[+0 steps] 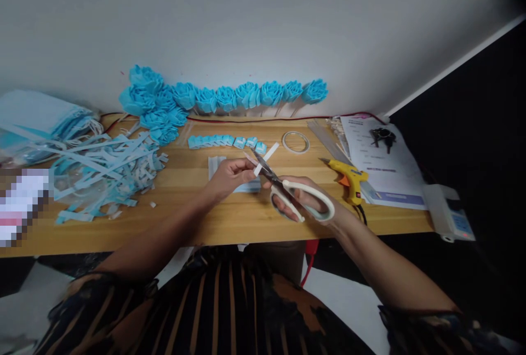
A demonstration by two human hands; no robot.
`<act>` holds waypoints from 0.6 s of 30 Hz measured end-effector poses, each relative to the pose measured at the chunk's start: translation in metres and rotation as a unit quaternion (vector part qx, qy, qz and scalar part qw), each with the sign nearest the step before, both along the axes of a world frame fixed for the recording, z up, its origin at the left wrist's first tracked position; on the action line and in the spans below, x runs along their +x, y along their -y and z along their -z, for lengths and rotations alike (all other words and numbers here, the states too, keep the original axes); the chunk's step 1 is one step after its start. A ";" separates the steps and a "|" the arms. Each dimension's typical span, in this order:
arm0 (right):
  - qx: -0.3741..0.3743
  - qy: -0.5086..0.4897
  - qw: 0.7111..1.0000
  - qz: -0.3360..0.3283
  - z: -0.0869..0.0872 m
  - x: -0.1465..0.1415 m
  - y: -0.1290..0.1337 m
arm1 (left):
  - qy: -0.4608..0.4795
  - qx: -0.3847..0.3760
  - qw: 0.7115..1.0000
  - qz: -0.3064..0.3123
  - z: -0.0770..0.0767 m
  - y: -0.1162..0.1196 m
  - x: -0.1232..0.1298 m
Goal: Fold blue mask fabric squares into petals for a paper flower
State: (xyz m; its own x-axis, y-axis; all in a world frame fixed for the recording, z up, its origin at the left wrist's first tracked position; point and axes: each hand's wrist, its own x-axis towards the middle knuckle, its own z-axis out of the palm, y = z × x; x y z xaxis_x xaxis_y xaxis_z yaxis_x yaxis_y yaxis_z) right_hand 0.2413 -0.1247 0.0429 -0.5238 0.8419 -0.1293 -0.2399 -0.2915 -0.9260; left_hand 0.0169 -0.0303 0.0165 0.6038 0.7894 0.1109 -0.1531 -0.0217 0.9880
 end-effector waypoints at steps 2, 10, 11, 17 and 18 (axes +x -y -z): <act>-0.003 0.006 1.000 0.012 -0.003 -0.002 0.002 | -0.007 0.010 1.000 0.003 -0.001 0.001 0.000; 0.002 -0.010 0.999 0.031 -0.012 -0.005 0.003 | -0.029 0.088 0.996 -0.003 -0.013 0.005 0.001; 0.000 -0.010 0.999 0.033 -0.014 -0.005 0.003 | -0.033 0.092 0.995 0.000 -0.015 0.006 0.001; -0.016 0.021 0.999 0.042 -0.017 -0.005 0.007 | -0.046 0.065 0.996 0.040 -0.020 0.007 0.001; -0.014 0.038 0.998 0.042 -0.017 -0.007 0.008 | -0.048 0.053 0.997 0.032 -0.018 0.006 0.002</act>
